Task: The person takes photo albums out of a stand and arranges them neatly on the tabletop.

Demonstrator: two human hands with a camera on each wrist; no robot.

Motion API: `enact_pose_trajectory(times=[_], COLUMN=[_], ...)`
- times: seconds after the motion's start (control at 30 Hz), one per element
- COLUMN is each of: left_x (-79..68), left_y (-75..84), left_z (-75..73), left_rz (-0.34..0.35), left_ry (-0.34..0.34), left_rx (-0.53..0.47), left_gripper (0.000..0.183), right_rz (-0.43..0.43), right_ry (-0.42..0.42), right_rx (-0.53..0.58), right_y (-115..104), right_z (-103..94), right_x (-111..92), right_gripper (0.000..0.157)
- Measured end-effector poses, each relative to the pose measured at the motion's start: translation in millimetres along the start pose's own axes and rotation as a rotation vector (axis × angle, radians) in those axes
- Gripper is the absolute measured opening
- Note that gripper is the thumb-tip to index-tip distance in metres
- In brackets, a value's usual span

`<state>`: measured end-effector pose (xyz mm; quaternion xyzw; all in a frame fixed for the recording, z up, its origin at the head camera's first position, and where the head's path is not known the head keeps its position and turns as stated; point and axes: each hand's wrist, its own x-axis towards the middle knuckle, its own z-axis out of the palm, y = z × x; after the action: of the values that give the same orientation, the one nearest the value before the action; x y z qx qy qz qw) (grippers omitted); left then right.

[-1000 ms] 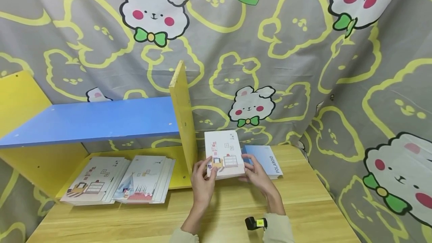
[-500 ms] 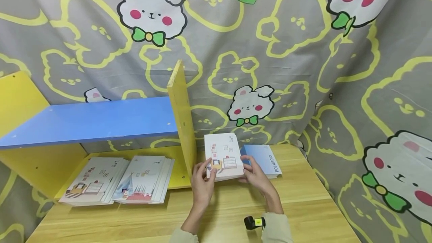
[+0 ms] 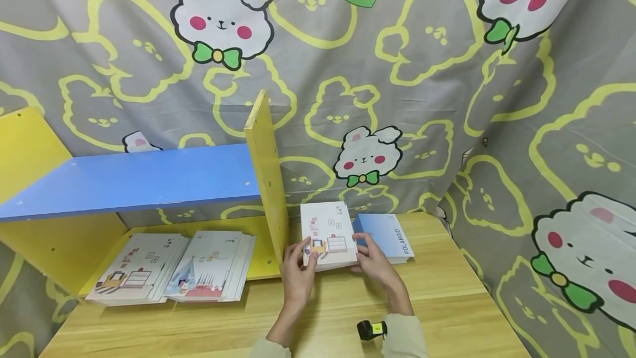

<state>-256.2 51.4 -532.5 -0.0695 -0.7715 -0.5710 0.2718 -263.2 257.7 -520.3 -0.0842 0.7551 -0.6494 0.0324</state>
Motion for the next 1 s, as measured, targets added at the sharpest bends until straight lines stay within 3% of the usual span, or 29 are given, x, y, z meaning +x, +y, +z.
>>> enact_pose_trajectory(times=[0.2,0.57,1.0], left_x=[-0.6,-2.1,-4.2], left_y=[-4.0,-7.3,-15.3], left_z=[0.9,2.2,4.5], left_rz=[0.017,-0.040,-0.066], left_ry=[0.000,-0.018,-0.025], left_rx=[0.016,0.044,0.062], left_gripper=[0.035,0.036,0.034], right_rz=[0.012,0.099,0.099], right_ry=[0.008,0.096,0.112], right_rx=[-0.014,-0.018,-0.096], right_y=[2.1,5.0,0.2], right_z=[0.5,7.4,13.5], right_x=[1.1,1.0,-2.0], right_gripper=[0.045,0.047,0.044])
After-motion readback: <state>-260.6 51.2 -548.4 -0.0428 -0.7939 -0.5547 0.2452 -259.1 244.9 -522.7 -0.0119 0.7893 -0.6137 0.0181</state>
